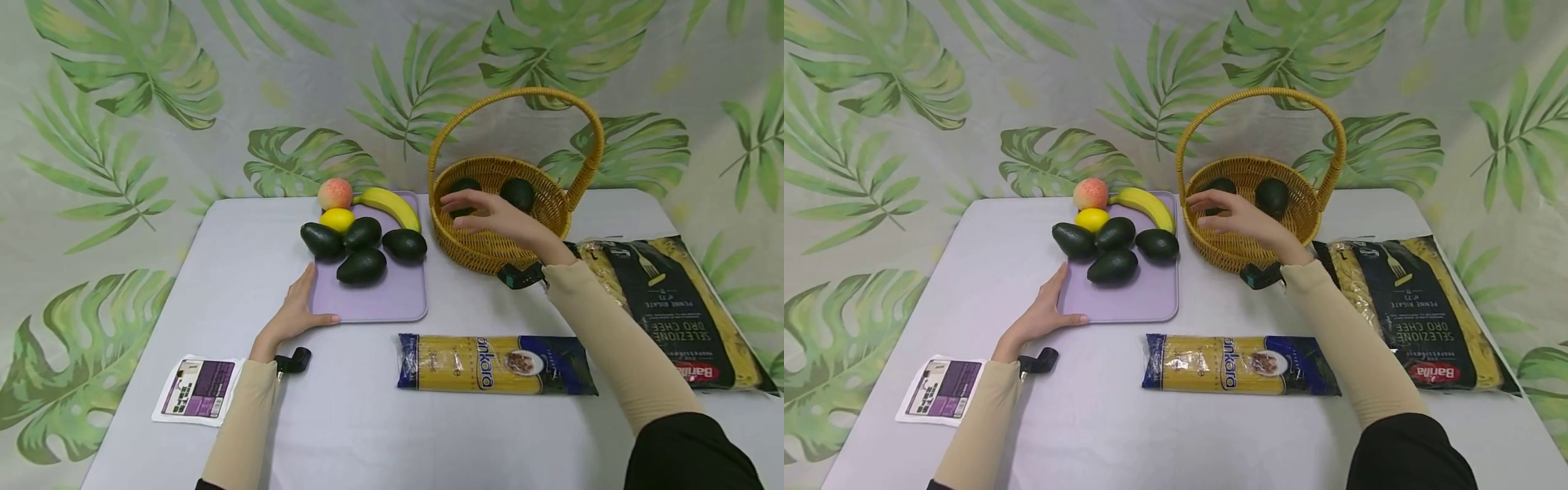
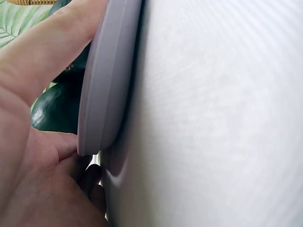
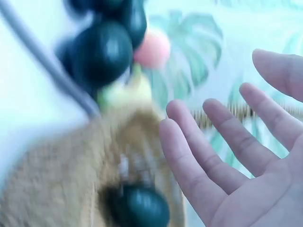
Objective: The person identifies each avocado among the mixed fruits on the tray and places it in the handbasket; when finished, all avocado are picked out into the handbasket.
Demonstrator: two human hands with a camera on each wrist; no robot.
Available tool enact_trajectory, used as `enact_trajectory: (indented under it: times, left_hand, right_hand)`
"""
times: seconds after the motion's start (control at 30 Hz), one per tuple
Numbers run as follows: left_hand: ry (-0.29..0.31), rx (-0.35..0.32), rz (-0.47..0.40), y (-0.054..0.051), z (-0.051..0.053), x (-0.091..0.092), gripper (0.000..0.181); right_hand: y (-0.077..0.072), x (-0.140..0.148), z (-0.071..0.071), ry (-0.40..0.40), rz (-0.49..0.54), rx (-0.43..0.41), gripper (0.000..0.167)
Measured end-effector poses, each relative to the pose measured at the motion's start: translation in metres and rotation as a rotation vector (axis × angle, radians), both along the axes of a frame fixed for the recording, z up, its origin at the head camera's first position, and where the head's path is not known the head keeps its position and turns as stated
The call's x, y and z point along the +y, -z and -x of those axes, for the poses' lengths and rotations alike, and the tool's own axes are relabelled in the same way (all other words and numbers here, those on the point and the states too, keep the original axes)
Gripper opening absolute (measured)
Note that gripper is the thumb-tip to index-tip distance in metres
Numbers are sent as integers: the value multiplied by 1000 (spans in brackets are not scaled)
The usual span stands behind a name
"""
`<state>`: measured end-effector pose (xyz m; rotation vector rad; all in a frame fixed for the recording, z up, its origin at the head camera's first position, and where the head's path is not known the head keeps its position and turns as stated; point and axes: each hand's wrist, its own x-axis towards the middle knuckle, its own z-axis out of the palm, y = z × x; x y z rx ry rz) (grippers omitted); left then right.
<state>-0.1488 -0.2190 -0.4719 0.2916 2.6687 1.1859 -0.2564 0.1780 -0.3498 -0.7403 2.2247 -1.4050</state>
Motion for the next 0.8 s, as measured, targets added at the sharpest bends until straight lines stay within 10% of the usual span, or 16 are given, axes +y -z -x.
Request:
enact_trajectory:
  times: [0.47,0.8]
  left_hand:
    - [5,4,10,0,1,-1,119]
    - [-8,-18,8,-2,0,0,119]
  right_hand:
    - [21,-85,-31,-295,23,-110,52]
    - [48,-127,-35,-199,-100,-154,61]
